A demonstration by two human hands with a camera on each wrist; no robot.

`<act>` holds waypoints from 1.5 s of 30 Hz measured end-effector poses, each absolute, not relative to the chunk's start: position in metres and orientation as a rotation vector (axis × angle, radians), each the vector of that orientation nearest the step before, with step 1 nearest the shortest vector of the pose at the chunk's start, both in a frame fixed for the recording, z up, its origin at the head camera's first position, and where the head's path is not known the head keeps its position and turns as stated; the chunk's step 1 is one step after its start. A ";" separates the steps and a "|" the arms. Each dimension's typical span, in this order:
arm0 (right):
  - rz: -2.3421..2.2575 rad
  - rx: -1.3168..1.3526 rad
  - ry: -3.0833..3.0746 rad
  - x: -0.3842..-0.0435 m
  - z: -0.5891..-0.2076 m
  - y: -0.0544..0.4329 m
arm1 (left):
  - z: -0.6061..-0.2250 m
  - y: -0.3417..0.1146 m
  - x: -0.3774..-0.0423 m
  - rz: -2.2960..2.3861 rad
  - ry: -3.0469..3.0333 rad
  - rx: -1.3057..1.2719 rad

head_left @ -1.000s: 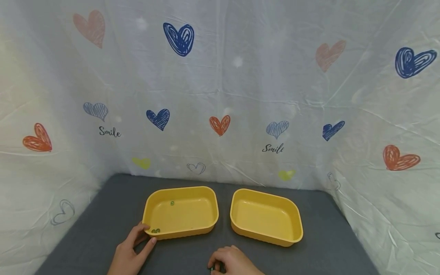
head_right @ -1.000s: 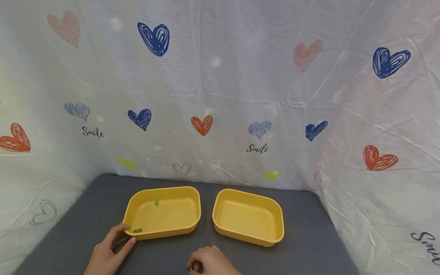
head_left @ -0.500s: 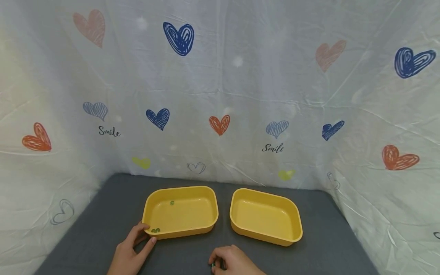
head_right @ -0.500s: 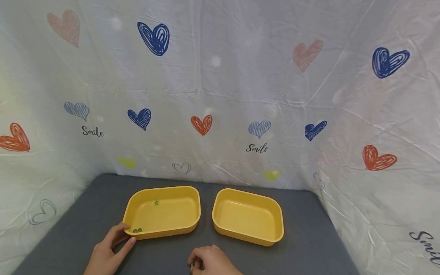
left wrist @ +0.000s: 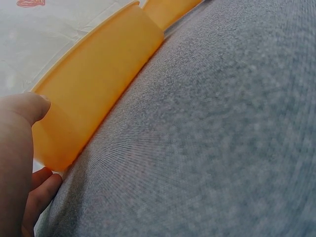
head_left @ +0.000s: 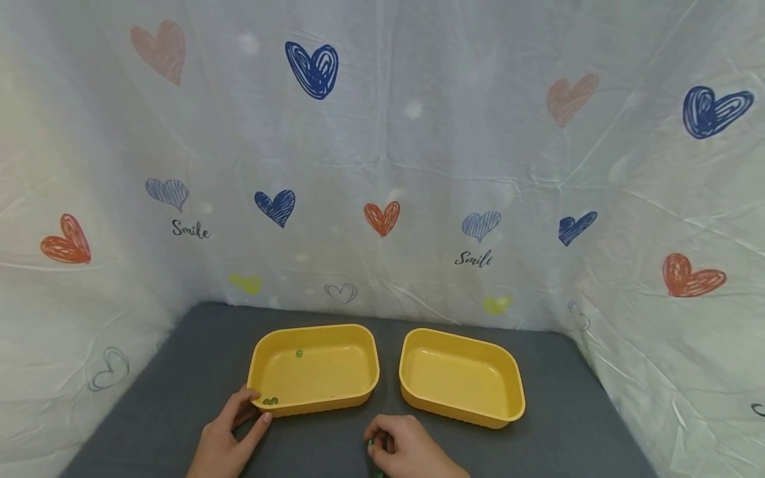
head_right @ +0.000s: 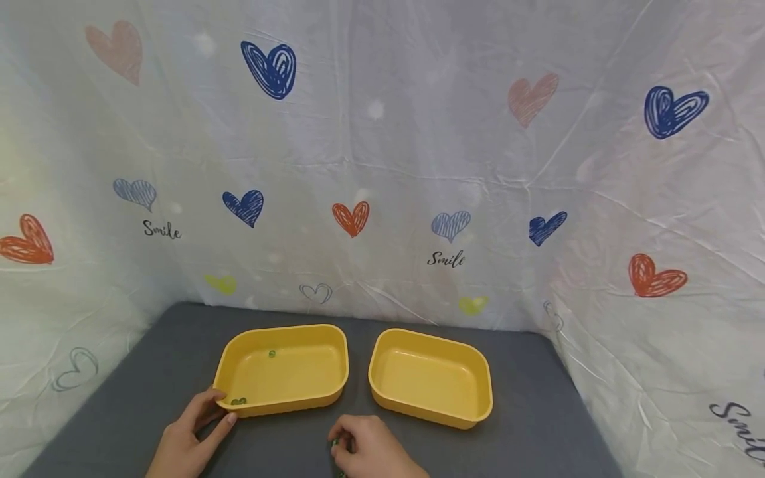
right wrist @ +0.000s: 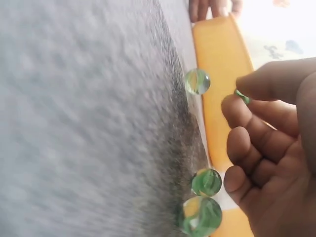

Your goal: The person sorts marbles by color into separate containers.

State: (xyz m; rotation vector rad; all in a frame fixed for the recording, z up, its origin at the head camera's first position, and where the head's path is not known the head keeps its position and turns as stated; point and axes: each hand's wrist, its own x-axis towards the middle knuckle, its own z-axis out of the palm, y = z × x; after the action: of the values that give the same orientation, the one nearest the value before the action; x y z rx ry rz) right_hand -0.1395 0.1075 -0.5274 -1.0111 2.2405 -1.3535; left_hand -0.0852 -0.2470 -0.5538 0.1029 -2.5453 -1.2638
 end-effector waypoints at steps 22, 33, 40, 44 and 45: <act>-1.231 -1.147 2.490 -0.148 -0.491 0.089 | -0.556 -0.249 -0.084 -1.299 -2.551 0.110; -1.374 -1.145 2.533 -0.157 -0.480 0.073 | -0.557 -0.249 -0.086 -1.297 -2.527 0.097; -1.511 -1.049 2.589 -0.162 -0.472 0.058 | -0.557 -0.251 -0.085 -1.299 -2.512 0.096; -1.587 -0.994 2.609 -0.165 -0.468 0.050 | -0.557 -0.251 -0.085 -1.295 -2.515 0.100; -1.598 -0.989 2.616 -0.166 -0.468 0.048 | -0.558 -0.251 -0.085 -1.295 -2.519 0.100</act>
State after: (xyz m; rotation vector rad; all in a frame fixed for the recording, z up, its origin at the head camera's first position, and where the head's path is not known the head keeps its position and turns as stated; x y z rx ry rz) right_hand -0.1662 0.0479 -0.4675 -0.9893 2.6156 -1.5980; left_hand -0.0851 -0.2507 -0.5575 0.1004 -2.5185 -1.2949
